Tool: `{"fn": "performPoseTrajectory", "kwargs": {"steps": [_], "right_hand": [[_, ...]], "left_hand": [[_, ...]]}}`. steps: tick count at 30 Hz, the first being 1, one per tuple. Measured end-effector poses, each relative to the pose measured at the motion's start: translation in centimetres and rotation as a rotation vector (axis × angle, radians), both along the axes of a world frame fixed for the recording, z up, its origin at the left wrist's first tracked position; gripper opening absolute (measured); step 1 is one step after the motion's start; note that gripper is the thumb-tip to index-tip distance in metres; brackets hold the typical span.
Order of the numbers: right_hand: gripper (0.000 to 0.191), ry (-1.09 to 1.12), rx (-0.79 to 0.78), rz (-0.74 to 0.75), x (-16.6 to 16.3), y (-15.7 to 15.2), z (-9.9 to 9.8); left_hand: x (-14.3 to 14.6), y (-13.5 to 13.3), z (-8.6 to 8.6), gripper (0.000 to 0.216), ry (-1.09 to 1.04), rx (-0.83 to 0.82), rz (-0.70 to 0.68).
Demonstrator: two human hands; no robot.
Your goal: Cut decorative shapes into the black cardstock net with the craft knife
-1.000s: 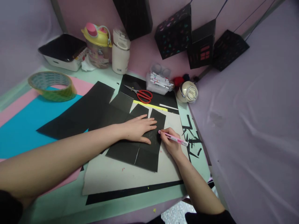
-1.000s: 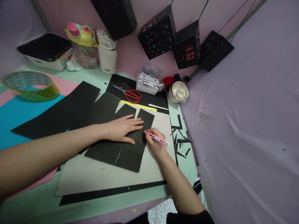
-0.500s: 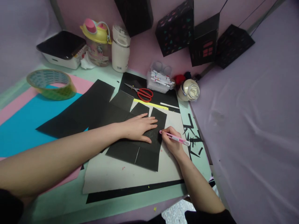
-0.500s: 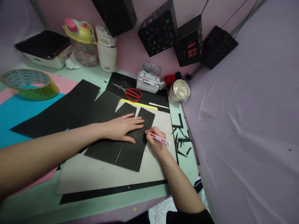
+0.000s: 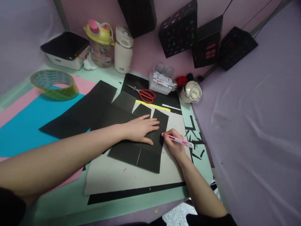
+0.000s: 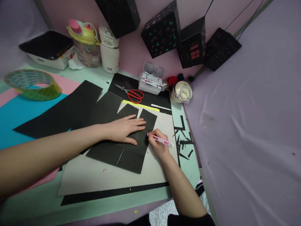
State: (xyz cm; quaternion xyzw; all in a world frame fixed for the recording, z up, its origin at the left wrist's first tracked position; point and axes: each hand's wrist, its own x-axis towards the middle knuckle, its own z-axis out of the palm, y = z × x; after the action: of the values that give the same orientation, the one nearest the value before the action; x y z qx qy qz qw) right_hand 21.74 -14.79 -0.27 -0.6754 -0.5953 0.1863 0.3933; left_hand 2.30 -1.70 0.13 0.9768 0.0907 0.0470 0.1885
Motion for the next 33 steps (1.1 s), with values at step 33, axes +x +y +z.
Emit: {"fn": "performPoseTrajectory", "kwargs": {"steps": [33], "right_hand": [[0.019, 0.147, -0.222, 0.132, 2.1, 2.8, 1.1]], "left_hand": [[-0.1, -0.2, 0.3, 0.073, -0.012, -0.013, -0.004]]}}
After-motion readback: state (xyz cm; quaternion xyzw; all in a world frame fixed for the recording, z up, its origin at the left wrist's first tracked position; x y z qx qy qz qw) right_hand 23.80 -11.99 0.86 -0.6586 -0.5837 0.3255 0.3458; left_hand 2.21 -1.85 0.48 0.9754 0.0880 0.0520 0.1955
